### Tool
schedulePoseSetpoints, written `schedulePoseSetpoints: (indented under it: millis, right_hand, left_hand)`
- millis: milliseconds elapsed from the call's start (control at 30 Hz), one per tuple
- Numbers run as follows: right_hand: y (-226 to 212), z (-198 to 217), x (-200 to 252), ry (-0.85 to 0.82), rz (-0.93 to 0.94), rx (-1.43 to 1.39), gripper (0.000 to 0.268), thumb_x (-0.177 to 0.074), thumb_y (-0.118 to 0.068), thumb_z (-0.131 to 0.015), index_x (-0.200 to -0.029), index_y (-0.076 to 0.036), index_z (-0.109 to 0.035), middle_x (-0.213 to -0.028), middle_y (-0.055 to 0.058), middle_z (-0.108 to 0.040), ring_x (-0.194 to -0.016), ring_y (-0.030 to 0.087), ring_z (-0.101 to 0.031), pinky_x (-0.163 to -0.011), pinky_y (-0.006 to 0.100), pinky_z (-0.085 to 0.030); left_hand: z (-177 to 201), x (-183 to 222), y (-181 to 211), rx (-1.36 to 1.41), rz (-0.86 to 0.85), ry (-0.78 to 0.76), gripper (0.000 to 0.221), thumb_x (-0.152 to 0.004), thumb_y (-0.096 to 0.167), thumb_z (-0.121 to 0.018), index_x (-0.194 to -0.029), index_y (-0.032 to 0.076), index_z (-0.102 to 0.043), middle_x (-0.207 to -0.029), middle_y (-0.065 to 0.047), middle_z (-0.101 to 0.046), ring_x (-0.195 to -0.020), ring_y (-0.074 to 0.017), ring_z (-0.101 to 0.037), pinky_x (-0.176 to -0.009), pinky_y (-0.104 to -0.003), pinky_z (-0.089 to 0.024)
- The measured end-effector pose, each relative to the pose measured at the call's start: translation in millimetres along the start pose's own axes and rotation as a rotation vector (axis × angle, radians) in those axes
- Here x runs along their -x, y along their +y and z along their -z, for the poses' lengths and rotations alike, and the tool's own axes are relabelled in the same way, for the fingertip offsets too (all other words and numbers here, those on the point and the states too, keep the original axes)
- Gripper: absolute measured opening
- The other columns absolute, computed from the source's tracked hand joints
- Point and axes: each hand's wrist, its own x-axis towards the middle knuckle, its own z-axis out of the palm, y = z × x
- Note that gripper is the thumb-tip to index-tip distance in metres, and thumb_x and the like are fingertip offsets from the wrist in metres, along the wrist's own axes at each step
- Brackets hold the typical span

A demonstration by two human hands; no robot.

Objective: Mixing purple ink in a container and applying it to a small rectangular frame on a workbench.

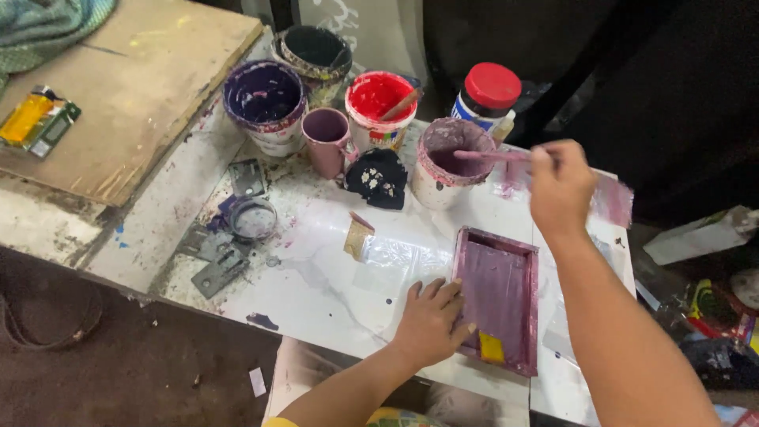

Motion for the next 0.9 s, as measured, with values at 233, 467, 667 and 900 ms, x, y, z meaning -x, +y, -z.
schedulePoseSetpoints:
  millis: [233, 467, 667, 900]
  right_hand:
    - [-31, -40, -11, -0.534, 0.015, 0.482, 0.028, -0.098, -0.037, -0.055, -0.109, -0.017, -0.071, -0.103, 0.011, -0.075, -0.103, 0.037, -0.063, -0.08, 0.05, -0.047]
    - [-9, 10, 22, -0.281, 0.358, 0.333, 0.036, -0.104, -0.031, -0.059, -0.128, -0.007, -0.072, -0.088, 0.01, -0.069, -0.081, 0.033, -0.063, -0.075, 0.048, -0.046]
    - [23, 86, 163, -0.486, 0.17, 0.249, 0.032, -0.097, -0.034, -0.06, -0.119, -0.016, -0.075, -0.103, -0.003, -0.077, -0.091, 0.012, -0.073, -0.08, 0.028, -0.055]
    - [50, 113, 267, -0.334, 0.3, 0.301, 0.027, -0.092, -0.029, -0.068, -0.113, -0.014, -0.075, -0.095, 0.0, -0.067, -0.083, 0.017, -0.067, -0.069, 0.03, -0.053]
  left_hand:
    - [-9, 1, -5, -0.024, -0.029, 0.043, 0.048, -0.098, 0.041, -0.055, -0.119, 0.003, -0.073, -0.141, -0.013, -0.061, -0.13, -0.0418, -0.051, -0.104, -0.067, -0.032]
    - [-4, 0, -1, -0.011, -0.037, 0.085, 0.047, -0.098, 0.041, -0.053, -0.118, 0.004, -0.074, -0.136, -0.014, -0.065, -0.127, -0.0446, -0.055, -0.102, -0.068, -0.034]
    - [-5, 1, -2, -0.055, -0.038, 0.033, 0.05, -0.098, 0.04, -0.056, -0.128, 0.002, -0.069, -0.144, -0.016, -0.06, -0.133, -0.043, -0.051, -0.107, -0.068, -0.032]
    - [-8, 4, -1, -0.051, -0.082, 0.096, 0.046, -0.1, 0.038, -0.055, -0.122, 0.001, -0.071, -0.14, -0.018, -0.063, -0.128, -0.0428, -0.055, -0.101, -0.066, -0.037]
